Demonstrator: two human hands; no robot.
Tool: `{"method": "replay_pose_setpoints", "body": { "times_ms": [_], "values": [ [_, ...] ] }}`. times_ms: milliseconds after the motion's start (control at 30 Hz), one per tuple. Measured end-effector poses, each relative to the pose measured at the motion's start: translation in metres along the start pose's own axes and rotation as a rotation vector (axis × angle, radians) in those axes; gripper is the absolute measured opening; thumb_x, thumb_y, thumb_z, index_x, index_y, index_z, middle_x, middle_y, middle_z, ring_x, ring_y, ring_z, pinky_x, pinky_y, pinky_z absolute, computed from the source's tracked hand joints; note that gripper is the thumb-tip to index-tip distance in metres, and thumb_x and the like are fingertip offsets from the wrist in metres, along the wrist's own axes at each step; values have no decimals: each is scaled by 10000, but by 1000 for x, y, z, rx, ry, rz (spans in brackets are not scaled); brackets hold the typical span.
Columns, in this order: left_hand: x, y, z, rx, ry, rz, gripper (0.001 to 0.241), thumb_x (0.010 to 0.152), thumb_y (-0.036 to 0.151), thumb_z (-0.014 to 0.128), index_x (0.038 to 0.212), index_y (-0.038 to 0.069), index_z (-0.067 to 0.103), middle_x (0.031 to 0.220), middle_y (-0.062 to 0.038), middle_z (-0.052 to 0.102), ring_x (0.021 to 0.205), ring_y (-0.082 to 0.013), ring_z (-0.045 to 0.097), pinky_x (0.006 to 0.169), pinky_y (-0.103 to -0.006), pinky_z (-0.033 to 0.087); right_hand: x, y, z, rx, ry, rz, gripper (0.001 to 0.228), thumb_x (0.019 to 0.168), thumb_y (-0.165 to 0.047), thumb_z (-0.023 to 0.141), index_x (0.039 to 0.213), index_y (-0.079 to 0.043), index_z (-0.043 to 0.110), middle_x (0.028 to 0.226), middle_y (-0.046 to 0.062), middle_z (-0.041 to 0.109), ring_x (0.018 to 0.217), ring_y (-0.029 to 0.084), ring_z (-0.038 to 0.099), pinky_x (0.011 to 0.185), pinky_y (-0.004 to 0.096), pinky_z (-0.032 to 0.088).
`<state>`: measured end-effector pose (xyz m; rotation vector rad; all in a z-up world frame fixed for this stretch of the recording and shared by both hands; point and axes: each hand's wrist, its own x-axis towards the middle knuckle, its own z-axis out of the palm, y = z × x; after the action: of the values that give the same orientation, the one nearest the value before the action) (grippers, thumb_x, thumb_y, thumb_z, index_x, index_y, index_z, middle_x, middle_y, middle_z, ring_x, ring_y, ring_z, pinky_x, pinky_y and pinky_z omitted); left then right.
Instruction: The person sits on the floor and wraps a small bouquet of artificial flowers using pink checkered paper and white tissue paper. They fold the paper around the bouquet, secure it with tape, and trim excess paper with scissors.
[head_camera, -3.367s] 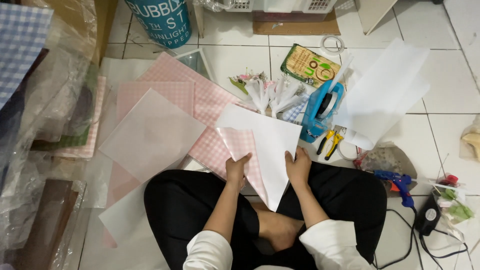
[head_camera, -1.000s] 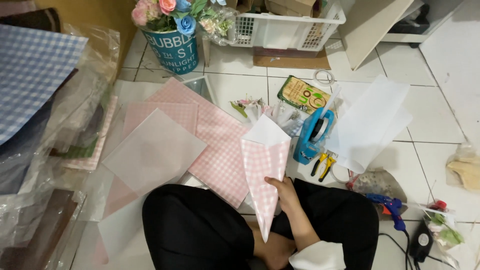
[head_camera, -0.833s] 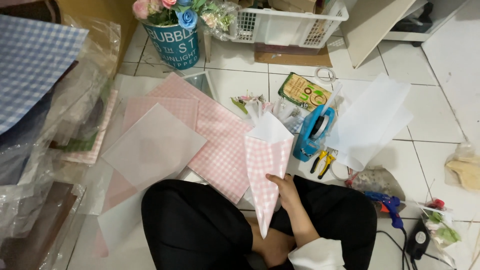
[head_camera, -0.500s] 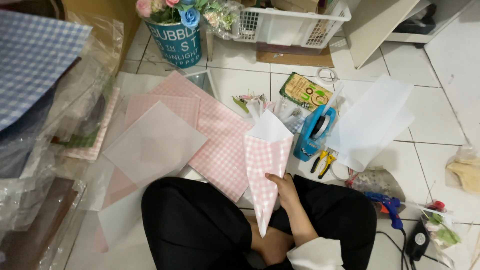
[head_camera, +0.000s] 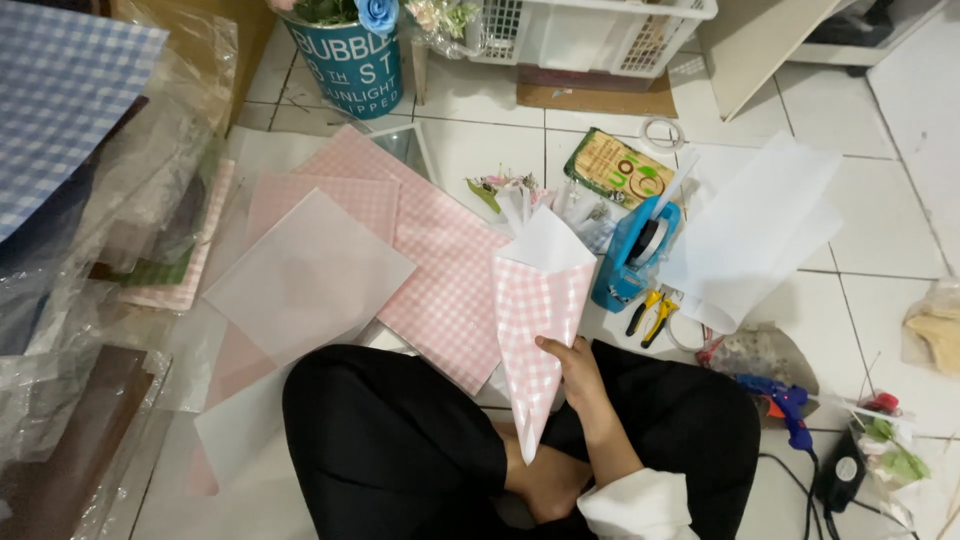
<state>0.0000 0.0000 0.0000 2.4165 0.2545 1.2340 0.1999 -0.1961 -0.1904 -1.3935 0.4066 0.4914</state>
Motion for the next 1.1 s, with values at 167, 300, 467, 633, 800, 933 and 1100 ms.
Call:
{"method": "replay_pose_setpoints", "body": {
  "times_ms": [167,300,467,633,800,933,1100],
  "values": [
    [-27,-12,90,112,-20,134,177,934,100,525,909,45,692,855,-75,683,499,-187,506,444,-373,316,16,17,-10,227,-39,61,554,718,-114,776,1248,-7,661,1248,147,703,1148,311,668,963,430,527],
    [-64,-52,205,-997,-184,-932,435,857,211,702,1252,149,531,1193,-51,569,1107,-183,565,961,-326,475,24,23,-15,154,-16,100,599,669,-116,807,1241,5,678,1215,160,719,1102,293,671,950,394,516],
    [-68,-66,261,-1326,-643,-1268,782,947,336,723,1520,-53,359,1362,-257,477,1287,-335,456,1080,-540,387,25,19,-16,49,-127,-24,393,757,-162,899,1085,-7,747,885,121,742,834,275,735,772,398,587],
    [-67,-64,300,-1488,-484,-1312,147,919,137,753,997,15,733,819,-140,761,704,-206,750,671,-331,600,12,-6,-4,28,-58,-58,413,779,-206,890,1102,9,748,926,167,759,856,290,733,802,435,590],
    [-58,-57,301,-1524,-421,-1317,169,905,151,777,971,4,724,799,-155,761,681,-217,752,645,-344,607,14,-18,9,26,40,-89,351,804,-226,885,1042,-9,746,865,143,761,780,244,731,743,387,598],
    [-62,-64,311,-1486,-455,-1337,181,911,176,768,993,22,718,854,-123,767,749,-231,765,702,-359,630,14,-28,22,-2,113,-120,284,780,-178,898,943,-3,745,797,134,761,705,213,722,657,350,592],
    [-63,-68,317,-1489,-458,-1289,207,865,143,802,1018,38,711,891,-92,764,789,-210,758,728,-348,623,15,-36,30,-37,150,-148,302,741,-162,924,894,11,730,759,147,753,673,218,716,618,342,581]
  ]
}}
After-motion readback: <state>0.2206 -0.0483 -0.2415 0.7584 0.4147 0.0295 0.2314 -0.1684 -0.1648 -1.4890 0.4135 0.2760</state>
